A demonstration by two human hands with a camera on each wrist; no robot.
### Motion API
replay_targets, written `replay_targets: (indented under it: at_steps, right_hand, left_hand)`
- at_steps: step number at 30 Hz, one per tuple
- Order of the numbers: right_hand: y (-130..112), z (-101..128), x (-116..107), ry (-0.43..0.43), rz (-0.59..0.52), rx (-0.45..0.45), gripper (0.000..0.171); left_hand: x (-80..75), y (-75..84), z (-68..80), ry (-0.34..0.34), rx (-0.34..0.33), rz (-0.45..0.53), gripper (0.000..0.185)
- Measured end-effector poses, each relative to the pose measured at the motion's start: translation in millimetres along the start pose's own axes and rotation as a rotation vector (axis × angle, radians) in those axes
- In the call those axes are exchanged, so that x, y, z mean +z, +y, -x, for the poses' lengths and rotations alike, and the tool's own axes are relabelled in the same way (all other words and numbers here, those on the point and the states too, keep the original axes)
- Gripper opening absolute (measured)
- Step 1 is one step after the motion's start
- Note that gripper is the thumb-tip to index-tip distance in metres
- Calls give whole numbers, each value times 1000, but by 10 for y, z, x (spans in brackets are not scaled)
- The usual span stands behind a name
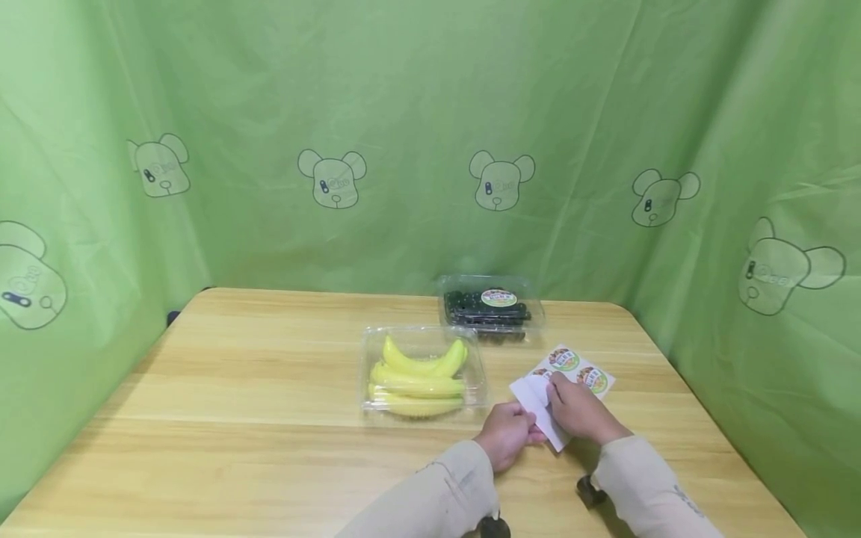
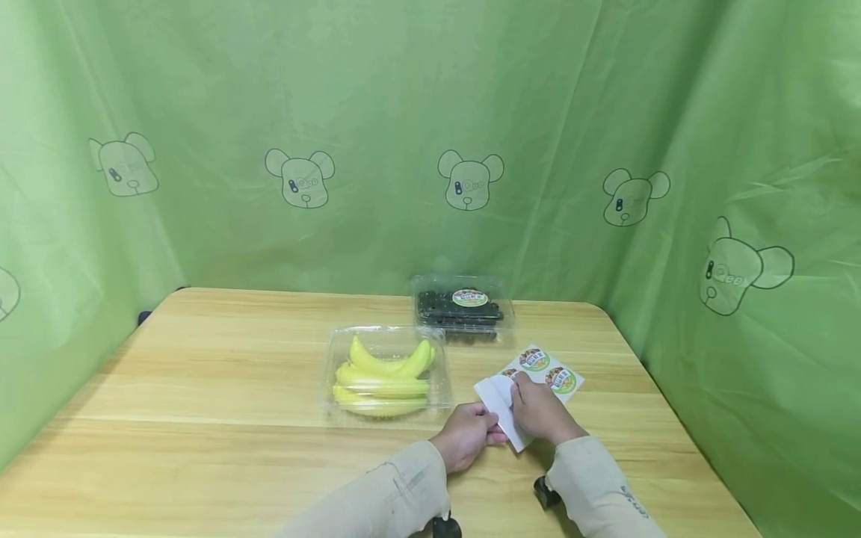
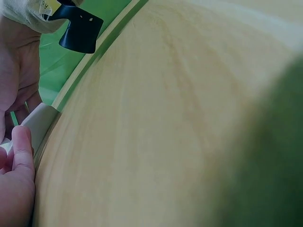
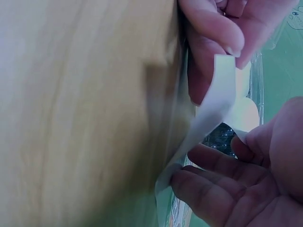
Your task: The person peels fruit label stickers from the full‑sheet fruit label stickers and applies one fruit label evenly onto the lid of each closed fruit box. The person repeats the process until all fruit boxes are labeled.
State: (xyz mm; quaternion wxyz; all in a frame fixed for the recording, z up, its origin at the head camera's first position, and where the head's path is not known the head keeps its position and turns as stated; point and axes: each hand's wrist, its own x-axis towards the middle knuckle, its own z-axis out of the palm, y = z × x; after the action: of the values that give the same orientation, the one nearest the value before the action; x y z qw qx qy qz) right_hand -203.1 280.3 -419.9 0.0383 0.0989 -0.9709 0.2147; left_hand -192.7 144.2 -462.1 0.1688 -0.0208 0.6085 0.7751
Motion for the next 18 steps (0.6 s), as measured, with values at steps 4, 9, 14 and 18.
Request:
replay_targets:
  at_steps: [4, 9, 14, 18]
  right_hand:
    - [7, 2, 0, 1, -25, 1, 14]
    - [17, -4, -6, -16, -75, 32, 16]
    - [29, -17, -18, -29, -110, 131, 22]
    - [24, -15, -31, -33, -133, 185, 22]
  left_hand:
    - [-9, -3, 0, -6, 7, 11, 9]
    - [-21, 2, 14, -16, 14, 28, 10]
    - [-25, 6, 24, -21, 14, 26, 10]
    - [-18, 4, 19, -25, 9, 27, 10]
